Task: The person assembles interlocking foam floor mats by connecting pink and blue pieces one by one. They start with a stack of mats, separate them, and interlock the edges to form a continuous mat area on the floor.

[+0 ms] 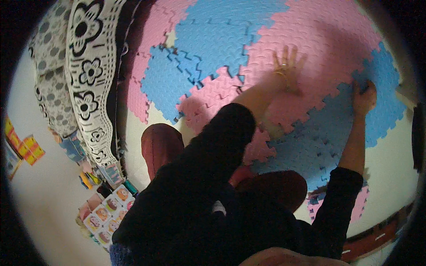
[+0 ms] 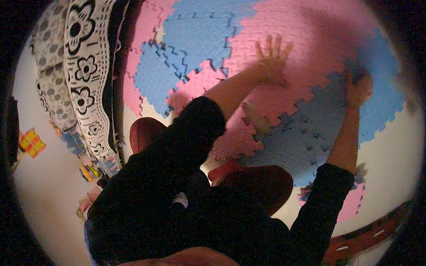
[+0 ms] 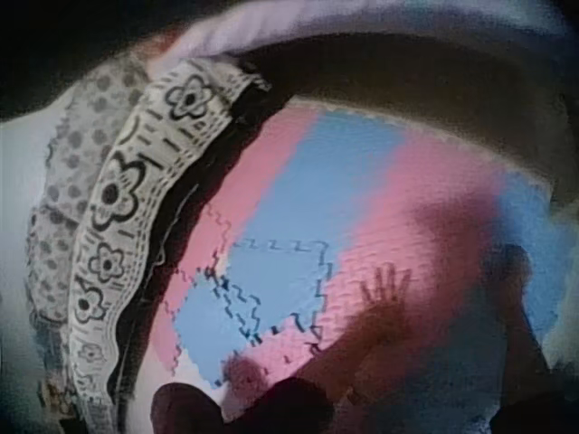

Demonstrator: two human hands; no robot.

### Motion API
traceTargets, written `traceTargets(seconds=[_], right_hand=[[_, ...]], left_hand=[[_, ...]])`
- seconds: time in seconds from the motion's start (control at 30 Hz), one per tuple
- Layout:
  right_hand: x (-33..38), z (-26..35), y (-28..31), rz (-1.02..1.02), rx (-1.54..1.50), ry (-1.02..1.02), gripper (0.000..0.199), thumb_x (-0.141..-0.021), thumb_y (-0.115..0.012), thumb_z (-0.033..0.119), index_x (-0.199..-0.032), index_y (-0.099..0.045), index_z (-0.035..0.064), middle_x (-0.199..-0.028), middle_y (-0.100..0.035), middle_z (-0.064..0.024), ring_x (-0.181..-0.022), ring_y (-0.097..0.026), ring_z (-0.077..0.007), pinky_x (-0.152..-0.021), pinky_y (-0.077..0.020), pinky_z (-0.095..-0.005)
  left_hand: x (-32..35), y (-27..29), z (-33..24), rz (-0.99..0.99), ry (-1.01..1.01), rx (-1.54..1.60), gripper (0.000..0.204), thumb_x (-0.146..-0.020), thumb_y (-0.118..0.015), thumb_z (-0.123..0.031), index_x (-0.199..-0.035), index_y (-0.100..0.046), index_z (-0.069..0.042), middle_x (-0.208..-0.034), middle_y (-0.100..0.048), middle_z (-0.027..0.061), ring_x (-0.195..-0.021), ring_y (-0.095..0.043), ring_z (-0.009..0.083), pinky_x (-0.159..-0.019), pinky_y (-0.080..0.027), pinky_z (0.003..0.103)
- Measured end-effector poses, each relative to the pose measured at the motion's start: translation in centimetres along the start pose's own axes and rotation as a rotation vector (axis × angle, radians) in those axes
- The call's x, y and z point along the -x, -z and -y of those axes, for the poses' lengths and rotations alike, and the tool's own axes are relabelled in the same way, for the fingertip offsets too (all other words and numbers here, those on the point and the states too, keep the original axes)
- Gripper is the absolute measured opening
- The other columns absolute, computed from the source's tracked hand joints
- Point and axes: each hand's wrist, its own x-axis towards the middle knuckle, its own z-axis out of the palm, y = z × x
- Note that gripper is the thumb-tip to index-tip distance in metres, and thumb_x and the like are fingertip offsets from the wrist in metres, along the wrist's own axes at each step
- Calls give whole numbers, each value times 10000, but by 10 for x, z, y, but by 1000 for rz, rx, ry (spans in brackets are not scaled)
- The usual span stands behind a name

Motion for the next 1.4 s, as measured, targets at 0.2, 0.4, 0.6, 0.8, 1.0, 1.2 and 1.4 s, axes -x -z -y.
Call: traceTargets(seconds=[0.2,0.4,0.6,0.8,1.0,1.2,1.4], right_hand=[[34,100,-32,-40,-156,386,384,-790,-644,281,-1059,-619,8,-1028,-635,-139,-960,-588,-287,-862,-453,-392],[140,311,31,80,-275,477,355,-815,-567,231,-1116,-580,42,-1021,-584,-143,-1010,-527,-328,-889,-410,-438],[173,387,-12,643,-290,367,608,-776,-674,369,-1240,-483,24,-1101,-527,-161,-1066,-476,-330,-899,-383,-428],[181,530,-78,431,-246,232,633,-793,-628,470,-1257,-485,64,-1203,-514,-172,-1126,-466,-328,-948,-331,-494],[141,569,-93,320,-391,4,610,-828,-547,526,-1260,-488,100,-1229,-514,-145,-1149,-459,-290,-943,-324,-507],[178,549,-69,216,140,255,622,-828,-548,526,-1315,-446,154,-1368,-402,-123,-1281,-335,-315,-1014,-218,-561],[225,519,-90,231,228,298,683,-805,-562,534,-1366,-394,184,-1442,-304,-112,-1300,-293,-351,-1046,-138,-587]], left_hand=[[-1,20,3,3,-149,7,1051,-661,-685,-588,-1469,-146,-186,-1523,-24,178,-1398,15,379,-1053,-65,641],[68,29,129,-128,-638,243,564,-757,-651,-423,-1211,-550,-105,-1203,-535,134,-1130,-458,325,-983,-352,421],[227,54,399,-676,27,39,622,-726,-662,-483,-1165,-557,-56,-1110,-566,202,-1105,-491,358,-930,-382,469],[295,20,524,-439,716,329,706,-778,-557,-595,-1211,-532,-38,-1145,-592,198,-1133,-519,337,-969,-341,496],[259,6,463,-53,64,591,659,-856,-442,-581,-1183,-575,-24,-1156,-595,204,-1064,-573,338,-919,-425,426],[212,39,424,-381,51,34,353,-866,-476,-369,-1021,-623,-88,-1048,-609,140,-1027,-566,318,-839,-444,475],[142,54,492,-770,88,-462,282,-852,-493,-209,-1125,-546,-158,-1138,-528,72,-1071,-509,275,-824,-446,460]])
